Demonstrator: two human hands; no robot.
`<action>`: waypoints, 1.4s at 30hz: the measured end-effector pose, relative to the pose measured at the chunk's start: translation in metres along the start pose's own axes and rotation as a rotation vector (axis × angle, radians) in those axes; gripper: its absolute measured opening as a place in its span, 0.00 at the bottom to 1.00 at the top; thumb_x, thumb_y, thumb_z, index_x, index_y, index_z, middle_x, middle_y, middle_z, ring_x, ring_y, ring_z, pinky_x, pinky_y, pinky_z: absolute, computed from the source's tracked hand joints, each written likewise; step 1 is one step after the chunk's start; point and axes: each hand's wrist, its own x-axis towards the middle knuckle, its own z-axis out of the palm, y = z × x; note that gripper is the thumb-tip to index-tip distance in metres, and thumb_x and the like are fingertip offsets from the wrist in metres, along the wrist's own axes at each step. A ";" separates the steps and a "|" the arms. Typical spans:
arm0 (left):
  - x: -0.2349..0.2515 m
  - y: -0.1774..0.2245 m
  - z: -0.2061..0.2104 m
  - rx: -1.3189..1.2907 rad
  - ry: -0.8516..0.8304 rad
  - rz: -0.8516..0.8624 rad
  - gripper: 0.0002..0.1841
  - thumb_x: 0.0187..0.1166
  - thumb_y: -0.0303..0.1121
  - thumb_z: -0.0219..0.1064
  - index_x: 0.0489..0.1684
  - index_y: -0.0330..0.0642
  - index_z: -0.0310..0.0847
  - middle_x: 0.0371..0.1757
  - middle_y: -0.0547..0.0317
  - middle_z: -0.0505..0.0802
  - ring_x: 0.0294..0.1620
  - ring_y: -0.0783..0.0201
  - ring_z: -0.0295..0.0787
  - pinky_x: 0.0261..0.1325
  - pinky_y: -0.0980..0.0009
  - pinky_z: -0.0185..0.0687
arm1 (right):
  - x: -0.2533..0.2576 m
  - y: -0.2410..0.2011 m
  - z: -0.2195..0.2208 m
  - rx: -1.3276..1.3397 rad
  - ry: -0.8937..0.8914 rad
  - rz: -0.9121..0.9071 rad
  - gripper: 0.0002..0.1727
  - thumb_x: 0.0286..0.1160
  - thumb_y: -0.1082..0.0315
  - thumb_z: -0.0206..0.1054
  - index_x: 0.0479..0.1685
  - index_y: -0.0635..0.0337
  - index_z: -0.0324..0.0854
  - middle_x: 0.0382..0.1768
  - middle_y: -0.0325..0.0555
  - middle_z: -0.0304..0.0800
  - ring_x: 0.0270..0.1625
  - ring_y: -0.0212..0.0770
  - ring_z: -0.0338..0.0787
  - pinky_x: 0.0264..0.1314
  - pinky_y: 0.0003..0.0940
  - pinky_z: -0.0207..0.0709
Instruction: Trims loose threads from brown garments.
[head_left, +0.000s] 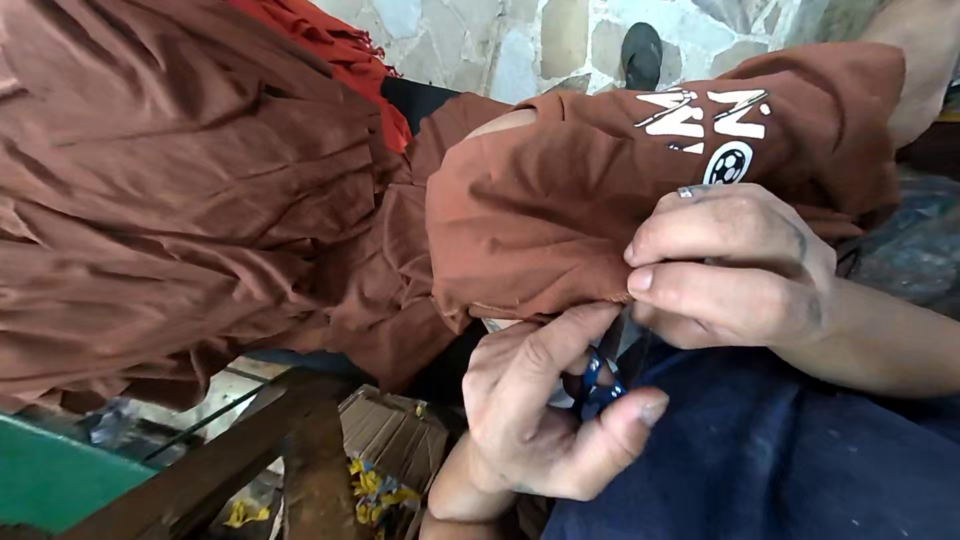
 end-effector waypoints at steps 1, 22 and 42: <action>0.000 0.000 0.002 -0.011 0.015 -0.003 0.20 0.79 0.44 0.73 0.57 0.37 0.85 0.27 0.67 0.91 0.26 0.79 0.84 0.33 0.82 0.83 | -0.002 0.000 0.000 -0.009 -0.003 0.001 0.04 0.76 0.71 0.66 0.37 0.60 0.77 0.40 0.48 0.82 0.43 0.38 0.84 0.44 0.27 0.80; 0.002 -0.005 0.004 -0.007 0.001 -0.043 0.17 0.79 0.41 0.71 0.51 0.34 0.86 0.24 0.68 0.89 0.24 0.82 0.82 0.31 0.85 0.81 | -0.013 0.000 0.000 -0.059 -0.011 -0.010 0.03 0.76 0.72 0.67 0.40 0.60 0.78 0.39 0.49 0.81 0.39 0.39 0.83 0.40 0.29 0.78; -0.001 -0.015 0.001 0.156 0.087 0.072 0.15 0.74 0.43 0.78 0.42 0.40 0.84 0.25 0.65 0.89 0.23 0.76 0.82 0.30 0.79 0.81 | 0.008 0.000 -0.006 0.467 -0.133 0.299 0.02 0.67 0.77 0.68 0.30 0.65 0.81 0.35 0.47 0.93 0.36 0.28 0.91 0.36 0.19 0.84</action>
